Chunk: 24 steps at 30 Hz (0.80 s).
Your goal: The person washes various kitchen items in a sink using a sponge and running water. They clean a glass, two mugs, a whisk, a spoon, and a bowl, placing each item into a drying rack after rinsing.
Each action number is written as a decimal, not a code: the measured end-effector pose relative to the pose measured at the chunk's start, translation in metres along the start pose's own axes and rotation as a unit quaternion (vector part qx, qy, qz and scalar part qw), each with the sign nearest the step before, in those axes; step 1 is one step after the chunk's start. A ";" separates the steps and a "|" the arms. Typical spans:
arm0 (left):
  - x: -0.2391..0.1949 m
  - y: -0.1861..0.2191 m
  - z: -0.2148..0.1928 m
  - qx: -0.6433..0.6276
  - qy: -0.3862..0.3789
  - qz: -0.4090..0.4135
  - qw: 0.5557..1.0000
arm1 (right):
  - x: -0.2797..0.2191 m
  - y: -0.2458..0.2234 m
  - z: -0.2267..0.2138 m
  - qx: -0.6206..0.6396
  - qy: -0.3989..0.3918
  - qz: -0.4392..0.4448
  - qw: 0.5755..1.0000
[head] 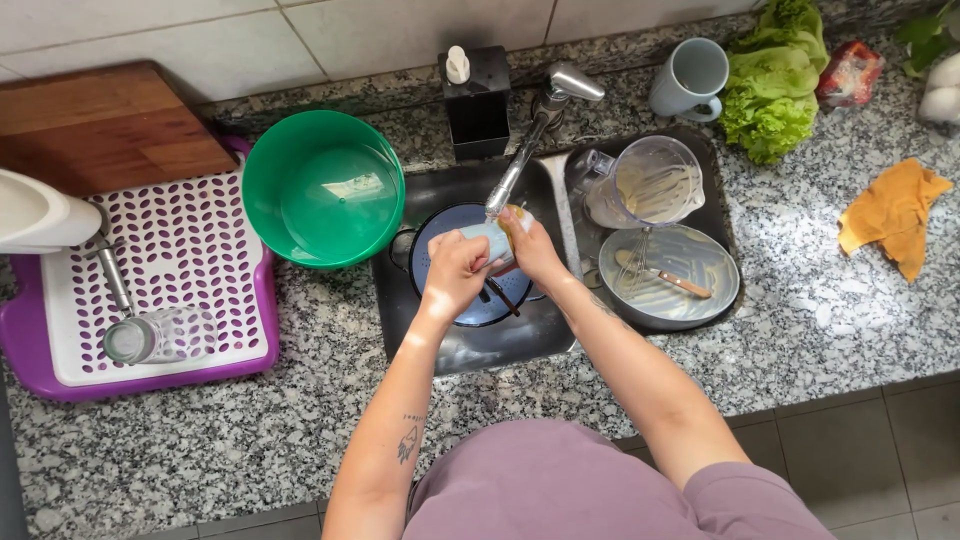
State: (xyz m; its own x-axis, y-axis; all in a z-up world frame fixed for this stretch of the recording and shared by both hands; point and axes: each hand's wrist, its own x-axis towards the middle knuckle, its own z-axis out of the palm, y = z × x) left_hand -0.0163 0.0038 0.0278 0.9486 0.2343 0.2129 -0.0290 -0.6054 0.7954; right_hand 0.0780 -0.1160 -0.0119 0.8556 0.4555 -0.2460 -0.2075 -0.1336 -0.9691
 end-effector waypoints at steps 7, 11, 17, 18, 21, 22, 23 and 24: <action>0.000 -0.003 -0.010 -0.032 0.009 -0.047 0.998 | -0.042 -0.070 -0.001 0.066 -0.169 -0.031 0.983; 0.007 -0.001 -0.005 0.003 -0.005 -0.029 1.000 | -0.023 -0.035 -0.001 0.076 -0.143 -0.055 0.985; 0.002 -0.005 -0.013 -0.005 0.006 -0.061 0.998 | -0.026 -0.053 -0.006 0.161 -0.154 0.082 0.971; -0.002 -0.004 -0.013 -0.018 0.000 -0.079 0.997 | -0.031 -0.057 -0.009 0.176 -0.156 0.128 0.963; -0.001 -0.003 0.001 0.006 -0.013 -0.039 0.999 | -0.020 -0.026 -0.008 0.178 -0.117 0.126 0.969; 0.000 -0.004 0.002 0.005 -0.012 -0.039 0.999 | -0.019 -0.025 -0.009 0.177 -0.117 0.126 0.969; 0.002 -0.005 0.002 0.001 -0.008 -0.036 0.999 | -0.017 -0.024 -0.010 0.193 -0.113 0.137 0.965; 0.002 -0.006 0.002 -0.003 -0.004 -0.034 0.999 | -0.017 -0.022 -0.011 0.208 -0.108 0.149 0.961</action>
State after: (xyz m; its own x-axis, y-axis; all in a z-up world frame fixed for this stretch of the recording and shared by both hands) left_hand -0.0134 0.0063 0.0227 0.9508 0.2691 0.1533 0.0342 -0.5835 0.8114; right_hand 0.0728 -0.1303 0.0138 0.6197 0.6301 -0.4680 -0.6381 0.0572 -0.7678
